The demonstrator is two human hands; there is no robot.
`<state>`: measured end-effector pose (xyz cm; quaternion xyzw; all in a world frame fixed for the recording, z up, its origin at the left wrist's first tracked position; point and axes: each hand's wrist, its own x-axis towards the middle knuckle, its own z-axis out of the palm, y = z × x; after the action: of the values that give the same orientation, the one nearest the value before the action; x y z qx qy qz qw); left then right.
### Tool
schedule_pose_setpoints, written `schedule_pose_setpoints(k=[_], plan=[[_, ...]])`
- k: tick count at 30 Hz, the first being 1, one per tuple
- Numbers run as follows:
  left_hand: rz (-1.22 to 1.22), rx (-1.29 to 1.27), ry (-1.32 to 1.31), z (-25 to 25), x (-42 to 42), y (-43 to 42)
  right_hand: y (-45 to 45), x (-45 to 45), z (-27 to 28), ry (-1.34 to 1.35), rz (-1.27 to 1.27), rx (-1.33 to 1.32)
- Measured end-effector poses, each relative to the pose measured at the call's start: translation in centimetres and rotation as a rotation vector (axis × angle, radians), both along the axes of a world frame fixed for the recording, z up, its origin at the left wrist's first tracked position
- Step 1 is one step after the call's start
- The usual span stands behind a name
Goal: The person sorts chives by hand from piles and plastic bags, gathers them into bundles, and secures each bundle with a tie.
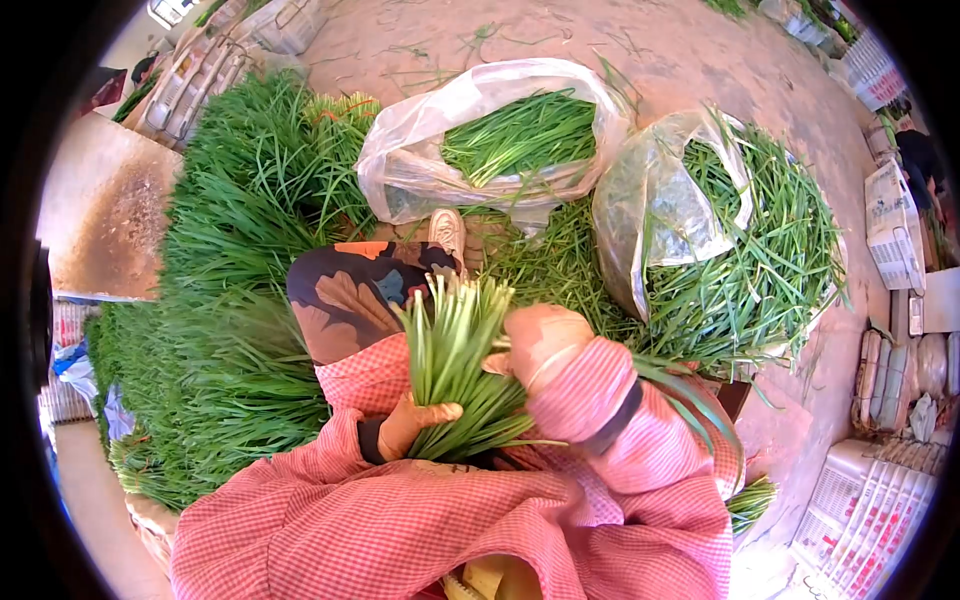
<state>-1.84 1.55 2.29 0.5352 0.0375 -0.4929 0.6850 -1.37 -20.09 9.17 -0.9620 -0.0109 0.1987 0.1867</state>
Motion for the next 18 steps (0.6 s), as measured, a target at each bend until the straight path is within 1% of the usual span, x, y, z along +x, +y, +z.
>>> schedule_pose_setpoints(k=[1,3,4,5,6,7,8,10,11,12,13,14,15,16,17,18], plan=[[0.005,0.006,0.001,0.0,0.1,0.3,-0.1,-0.1,-0.6,0.001,0.005,0.006],[-0.041,-0.14,0.322,-0.1,0.6,0.9,-1.0,-0.9,-2.0,0.097,0.076,0.226],[-0.065,-0.223,0.485,-0.2,0.9,0.9,-1.3,-1.5,-2.0,0.106,0.072,0.222],[-0.091,-0.261,0.556,-0.1,1.1,0.9,-1.5,-2.3,-2.0,0.169,-0.229,0.596],[-0.098,-0.265,0.564,-0.4,1.1,0.9,-1.7,-2.9,-2.0,0.22,-0.541,0.965],[-0.137,-0.277,0.539,-0.8,1.1,0.9,-1.9,-3.2,-2.6,0.319,-0.67,1.141],[-0.175,-0.286,0.512,-0.9,1.2,1.0,-2.2,-3.3,-2.6,0.316,-0.677,1.142],[-0.202,-0.294,0.519,-0.6,1.5,1.0,-2.8,-3.2,-2.4,0.416,-0.682,1.31],[-0.203,-0.298,0.502,-0.6,1.5,1.0,-3.5,-3.1,-1.7,0.386,-0.534,1.168],[-0.206,-0.304,0.488,-0.6,1.4,1.0,-4.2,-2.7,-0.6,0.352,-0.501,1.076],[-0.223,-0.312,0.478,-1.5,1.4,1.4,-5.8,-2.6,0.0,0.261,-0.467,1.039],[-0.236,-0.314,0.484,-1.7,1.3,1.6,-8.2,-2.7,-0.2,0.18,-0.67,1.262],[-0.219,-0.338,0.542,-1.8,1.4,1.8,-11.8,-3.0,0.3,-0.055,-0.596,1.251],[-0.203,-0.36,0.599,-1.8,1.4,1.9,-16.4,-3.7,-0.7,-0.306,-0.665,1.076],[-0.195,-0.386,0.593,-1.5,1.4,1.8,-18.9,-4.5,-1.1,-0.519,-0.933,0.907],[-0.216,-0.381,0.591,-1.5,1.4,1.8,-19.5,-5.7,-1.1,-0.638,-1.073,0.813]])
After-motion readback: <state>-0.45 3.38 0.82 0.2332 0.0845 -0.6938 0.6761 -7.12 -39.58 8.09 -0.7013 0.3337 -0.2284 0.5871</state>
